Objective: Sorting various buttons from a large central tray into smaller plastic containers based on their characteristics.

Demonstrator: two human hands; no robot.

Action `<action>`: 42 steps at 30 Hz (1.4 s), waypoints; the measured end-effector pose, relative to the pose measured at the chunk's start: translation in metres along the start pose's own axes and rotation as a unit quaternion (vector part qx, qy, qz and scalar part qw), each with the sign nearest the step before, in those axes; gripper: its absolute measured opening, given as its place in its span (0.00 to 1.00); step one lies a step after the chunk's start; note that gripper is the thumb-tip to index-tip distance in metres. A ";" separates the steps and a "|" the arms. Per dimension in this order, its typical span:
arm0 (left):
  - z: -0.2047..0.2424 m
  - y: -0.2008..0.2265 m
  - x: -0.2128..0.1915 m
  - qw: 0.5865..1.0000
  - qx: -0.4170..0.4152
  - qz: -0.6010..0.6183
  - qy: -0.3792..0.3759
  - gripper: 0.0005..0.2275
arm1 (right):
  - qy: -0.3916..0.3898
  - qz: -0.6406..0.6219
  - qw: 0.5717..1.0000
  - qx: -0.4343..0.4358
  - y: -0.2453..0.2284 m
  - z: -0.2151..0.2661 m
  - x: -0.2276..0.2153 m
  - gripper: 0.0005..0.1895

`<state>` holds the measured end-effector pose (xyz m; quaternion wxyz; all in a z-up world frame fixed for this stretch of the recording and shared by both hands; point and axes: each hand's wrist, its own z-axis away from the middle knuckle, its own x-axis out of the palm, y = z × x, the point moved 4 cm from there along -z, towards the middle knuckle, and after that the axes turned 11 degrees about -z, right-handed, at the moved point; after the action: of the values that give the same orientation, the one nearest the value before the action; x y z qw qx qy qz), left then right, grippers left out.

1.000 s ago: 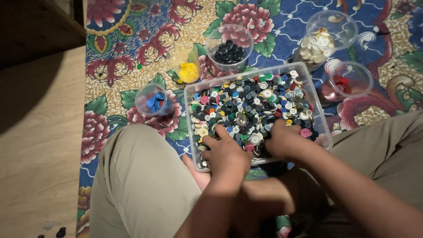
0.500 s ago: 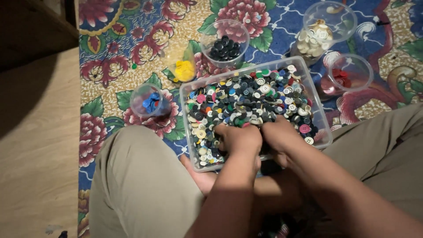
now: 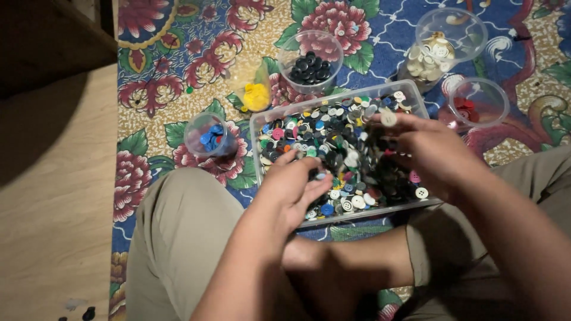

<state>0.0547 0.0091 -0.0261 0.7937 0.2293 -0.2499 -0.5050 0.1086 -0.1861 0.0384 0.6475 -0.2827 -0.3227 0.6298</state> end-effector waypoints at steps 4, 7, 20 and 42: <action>0.035 0.021 -0.005 0.994 -0.008 -0.106 0.032 0.31 | 0.005 0.073 0.997 -0.030 0.010 -0.001 -0.017 0.34; 0.034 0.014 -0.011 0.973 0.006 -0.222 0.062 0.29 | 0.010 0.166 0.984 -0.064 0.029 -0.015 -0.034 0.32; 0.010 -0.047 0.025 0.806 0.117 -0.578 0.057 0.09 | -0.053 0.580 0.807 -0.101 0.104 -0.062 -0.012 0.11; 0.016 -0.048 0.010 0.828 0.228 -0.508 0.073 0.10 | 0.018 -0.271 0.961 0.050 0.080 -0.045 -0.052 0.14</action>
<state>0.0152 -0.0199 -0.0412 0.3662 0.5346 -0.1481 -0.7471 0.0925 -0.2324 -0.0550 0.8130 -0.1629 -0.3437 0.4409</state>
